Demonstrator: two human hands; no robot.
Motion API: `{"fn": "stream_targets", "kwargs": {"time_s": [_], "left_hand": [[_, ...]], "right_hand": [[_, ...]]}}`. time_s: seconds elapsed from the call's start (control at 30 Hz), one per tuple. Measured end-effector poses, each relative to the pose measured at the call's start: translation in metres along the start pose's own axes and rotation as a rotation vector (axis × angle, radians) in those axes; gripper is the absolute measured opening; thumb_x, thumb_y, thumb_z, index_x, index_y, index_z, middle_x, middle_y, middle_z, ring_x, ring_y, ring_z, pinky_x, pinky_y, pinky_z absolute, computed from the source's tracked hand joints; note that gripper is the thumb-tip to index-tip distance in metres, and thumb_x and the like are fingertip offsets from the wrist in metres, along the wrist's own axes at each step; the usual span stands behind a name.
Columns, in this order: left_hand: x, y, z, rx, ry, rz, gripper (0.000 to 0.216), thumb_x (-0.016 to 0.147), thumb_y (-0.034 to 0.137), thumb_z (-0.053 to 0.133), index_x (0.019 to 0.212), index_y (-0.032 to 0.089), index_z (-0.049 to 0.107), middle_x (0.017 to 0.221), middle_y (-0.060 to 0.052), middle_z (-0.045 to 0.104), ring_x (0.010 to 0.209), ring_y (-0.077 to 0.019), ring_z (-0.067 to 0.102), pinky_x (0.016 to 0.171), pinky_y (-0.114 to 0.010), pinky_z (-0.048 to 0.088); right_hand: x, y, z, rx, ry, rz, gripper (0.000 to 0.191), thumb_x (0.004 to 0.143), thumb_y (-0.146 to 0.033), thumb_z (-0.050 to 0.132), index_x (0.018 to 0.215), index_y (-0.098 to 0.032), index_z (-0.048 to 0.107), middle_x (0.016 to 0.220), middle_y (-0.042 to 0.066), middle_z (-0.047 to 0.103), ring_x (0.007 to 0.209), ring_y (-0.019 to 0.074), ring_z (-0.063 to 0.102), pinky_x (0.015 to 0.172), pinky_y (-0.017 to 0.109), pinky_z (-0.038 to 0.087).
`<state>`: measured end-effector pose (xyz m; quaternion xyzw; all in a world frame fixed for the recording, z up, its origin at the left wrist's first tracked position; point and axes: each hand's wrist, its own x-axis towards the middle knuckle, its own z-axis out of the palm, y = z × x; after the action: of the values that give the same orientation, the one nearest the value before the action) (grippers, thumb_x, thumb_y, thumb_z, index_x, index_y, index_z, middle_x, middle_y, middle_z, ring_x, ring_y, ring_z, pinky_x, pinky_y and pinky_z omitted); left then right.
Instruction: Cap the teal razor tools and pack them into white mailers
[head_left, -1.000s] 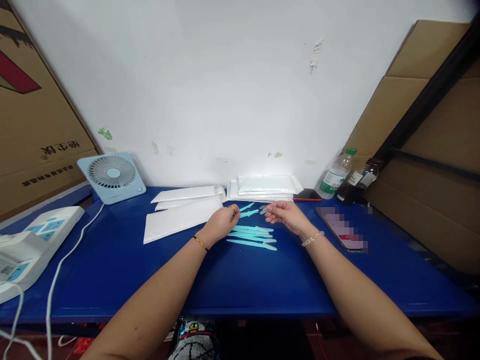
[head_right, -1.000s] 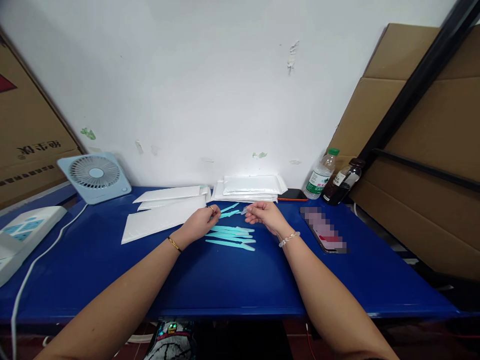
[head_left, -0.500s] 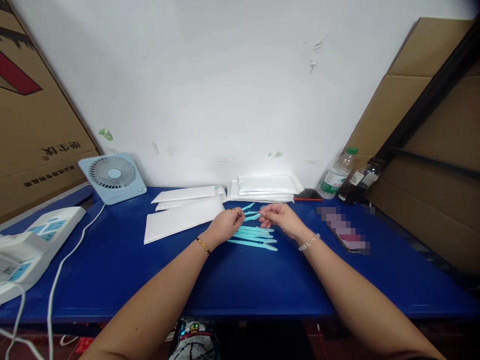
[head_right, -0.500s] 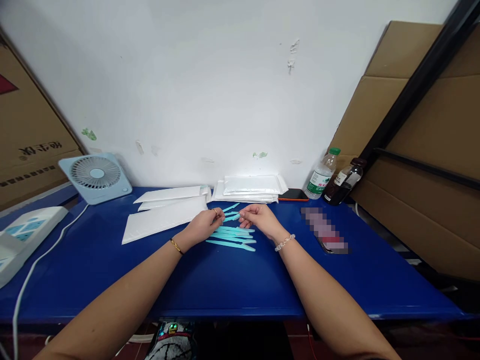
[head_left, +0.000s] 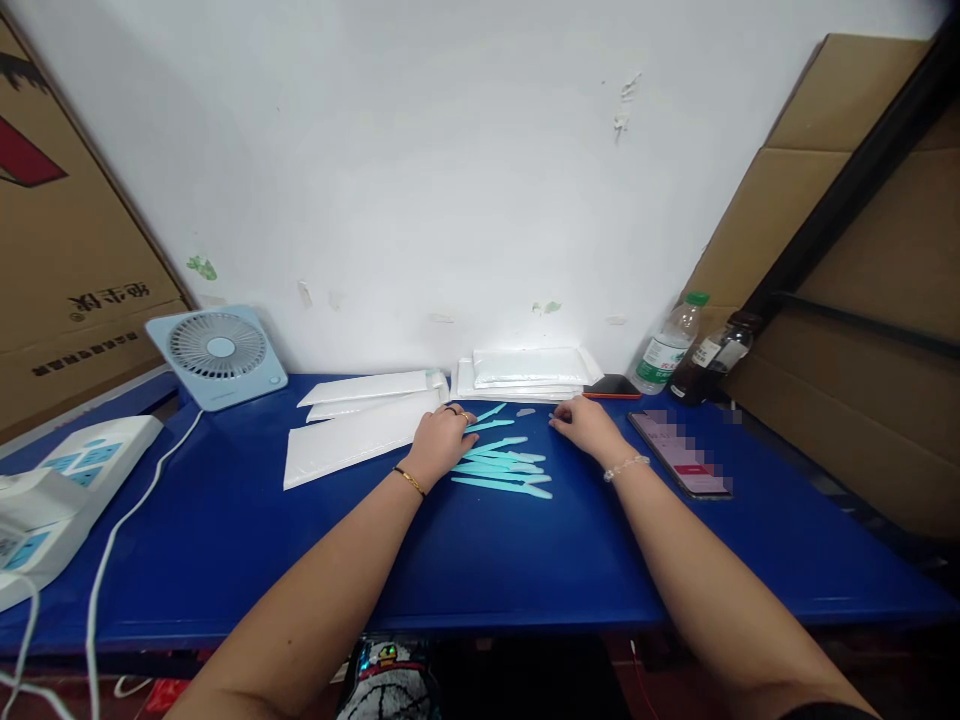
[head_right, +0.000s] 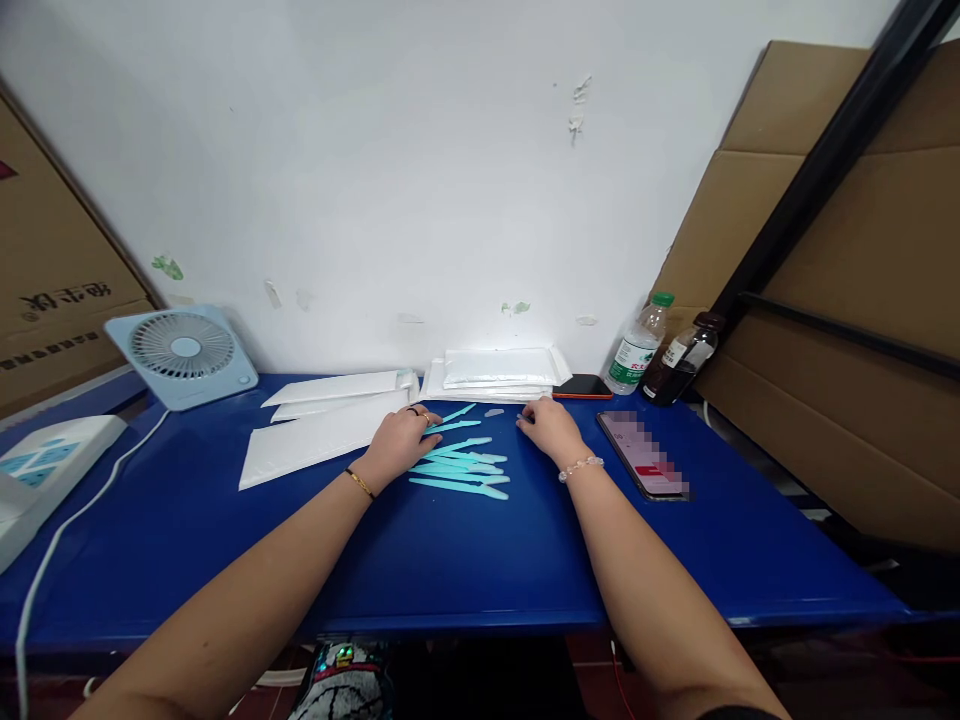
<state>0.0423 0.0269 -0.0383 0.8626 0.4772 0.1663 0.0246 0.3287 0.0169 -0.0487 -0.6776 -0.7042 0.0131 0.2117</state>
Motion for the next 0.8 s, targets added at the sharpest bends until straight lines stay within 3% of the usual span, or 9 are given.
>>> {"fn": "stream_targets", "kwargs": {"time_s": [0.17,0.3,0.4,0.6,0.8], "left_hand": [[0.004,-0.002,-0.005,0.096,-0.043,0.038,0.015,0.084,0.027,0.054,0.087,0.02,0.066,0.087,-0.007,0.067,0.086,-0.0221,0.061,0.075,-0.031,0.039],[0.003,0.002,-0.009,0.161,-0.058,0.065,0.017,0.085,0.025,0.051,0.083,0.017,0.066,0.083,-0.009,0.067,0.08,-0.0214,0.062,0.074,-0.031,0.038],[0.001,0.001,-0.006,0.129,-0.043,0.048,0.015,0.083,0.024,0.052,0.084,0.018,0.066,0.085,-0.007,0.068,0.08,-0.0206,0.062,0.072,-0.03,0.039],[0.001,-0.009,-0.001,-0.075,-0.042,-0.046,0.016,0.085,0.026,0.05,0.083,0.021,0.065,0.085,-0.002,0.069,0.076,-0.0171,0.062,0.066,-0.026,0.041],[-0.001,-0.008,-0.01,-0.185,0.003,-0.082,0.017,0.085,0.028,0.049,0.084,0.02,0.064,0.083,-0.003,0.069,0.074,-0.0167,0.061,0.065,-0.025,0.041]], "right_hand": [[-0.001,-0.015,0.002,-0.214,-0.054,-0.026,0.013,0.075,-0.021,0.057,0.068,-0.016,0.066,0.075,0.011,0.067,0.069,0.0196,0.06,0.058,0.027,0.038],[-0.005,-0.027,0.003,-0.165,-0.004,-0.055,0.01,0.075,-0.018,0.054,0.071,-0.016,0.063,0.08,0.01,0.067,0.071,0.0195,0.06,0.058,0.027,0.038],[-0.007,-0.028,0.006,0.077,0.025,-0.055,0.011,0.079,-0.021,0.051,0.078,-0.018,0.062,0.074,0.005,0.067,0.066,0.0169,0.06,0.06,0.026,0.041],[-0.007,-0.02,0.008,0.731,-0.095,-0.008,0.021,0.078,-0.028,0.056,0.098,-0.02,0.058,0.069,0.0,0.065,0.058,0.0137,0.062,0.057,0.025,0.049],[-0.007,-0.027,0.002,1.046,-0.137,0.095,0.024,0.071,-0.031,0.069,0.087,-0.016,0.061,0.078,0.005,0.069,0.072,0.0161,0.067,0.068,0.028,0.053]]}}
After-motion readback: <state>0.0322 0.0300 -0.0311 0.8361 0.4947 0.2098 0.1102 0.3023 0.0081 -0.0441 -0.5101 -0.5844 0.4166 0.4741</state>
